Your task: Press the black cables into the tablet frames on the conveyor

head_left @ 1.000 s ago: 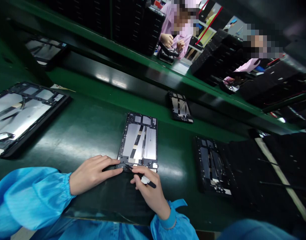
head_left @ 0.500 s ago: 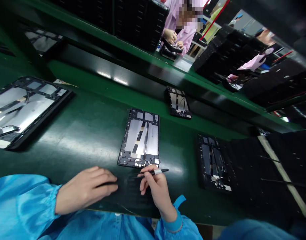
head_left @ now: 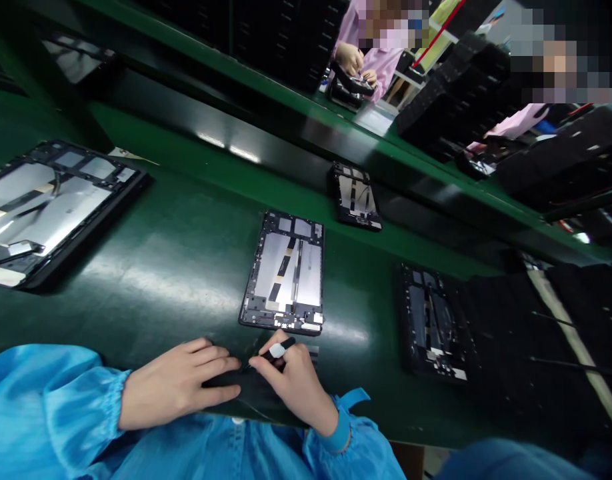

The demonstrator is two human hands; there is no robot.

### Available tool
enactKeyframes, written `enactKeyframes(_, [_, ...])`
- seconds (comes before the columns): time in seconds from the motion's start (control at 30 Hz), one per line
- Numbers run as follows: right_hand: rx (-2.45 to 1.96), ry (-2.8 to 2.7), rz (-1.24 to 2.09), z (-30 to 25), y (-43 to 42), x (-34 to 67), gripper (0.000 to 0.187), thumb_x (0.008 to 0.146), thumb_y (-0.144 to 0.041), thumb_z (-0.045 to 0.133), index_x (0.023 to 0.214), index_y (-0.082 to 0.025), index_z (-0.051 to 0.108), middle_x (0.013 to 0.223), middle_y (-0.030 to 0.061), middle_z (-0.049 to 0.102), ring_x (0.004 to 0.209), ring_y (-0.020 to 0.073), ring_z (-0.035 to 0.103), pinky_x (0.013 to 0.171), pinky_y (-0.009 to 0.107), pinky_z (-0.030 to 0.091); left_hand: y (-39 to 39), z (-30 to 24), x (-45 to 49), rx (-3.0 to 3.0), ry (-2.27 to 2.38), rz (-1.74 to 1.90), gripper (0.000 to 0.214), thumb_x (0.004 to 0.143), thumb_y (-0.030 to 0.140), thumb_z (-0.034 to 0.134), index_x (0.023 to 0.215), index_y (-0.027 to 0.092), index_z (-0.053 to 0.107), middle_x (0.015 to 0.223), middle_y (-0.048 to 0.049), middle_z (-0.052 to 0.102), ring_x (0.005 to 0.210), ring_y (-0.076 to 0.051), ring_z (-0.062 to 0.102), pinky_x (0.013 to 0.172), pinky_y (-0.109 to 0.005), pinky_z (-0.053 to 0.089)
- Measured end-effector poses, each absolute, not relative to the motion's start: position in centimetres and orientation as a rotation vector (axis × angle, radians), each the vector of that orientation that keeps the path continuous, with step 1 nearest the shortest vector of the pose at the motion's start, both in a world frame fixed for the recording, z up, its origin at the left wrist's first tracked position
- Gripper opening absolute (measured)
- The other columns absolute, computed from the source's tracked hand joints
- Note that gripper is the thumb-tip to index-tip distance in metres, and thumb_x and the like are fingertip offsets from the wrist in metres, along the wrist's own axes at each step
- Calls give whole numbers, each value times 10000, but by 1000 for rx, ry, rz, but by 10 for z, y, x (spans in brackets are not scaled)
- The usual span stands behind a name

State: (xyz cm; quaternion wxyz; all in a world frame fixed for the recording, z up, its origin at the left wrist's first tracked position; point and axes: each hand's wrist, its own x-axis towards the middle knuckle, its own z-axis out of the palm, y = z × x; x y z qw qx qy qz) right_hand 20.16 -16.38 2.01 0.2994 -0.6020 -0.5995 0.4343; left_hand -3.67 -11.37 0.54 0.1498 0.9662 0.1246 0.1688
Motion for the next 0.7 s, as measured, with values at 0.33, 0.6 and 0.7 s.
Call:
enactKeyframes(0.33, [-1348,-1006,1387,31,-140,225,329,875,-493,726,800,-224,552,715,-3,710,609,185,744,594,283,614,-102,13,-31,2690,375,518,353,1085,153,350,1220,265,657,1232,-53,675,956,-200,620,792,-342,471])
enactKeyframes(0.6, [-1451,-1093,1567,35,-76,229,410,753,-536,765,812,-223,506,525,-49,656,511,187,732,444,211,558,-53,8,-13,2852,495,828,234,1089,196,405,1113,177,637,1037,-47,728,883,-172,644,760,-282,488])
enactKeyframes(0.7, [-1463,-1101,1607,33,-72,227,408,733,-531,760,798,-223,501,521,-55,647,507,172,725,430,189,545,-54,-2,-15,2874,512,814,270,1080,174,381,1152,198,640,1077,-45,730,934,-180,640,799,-292,487])
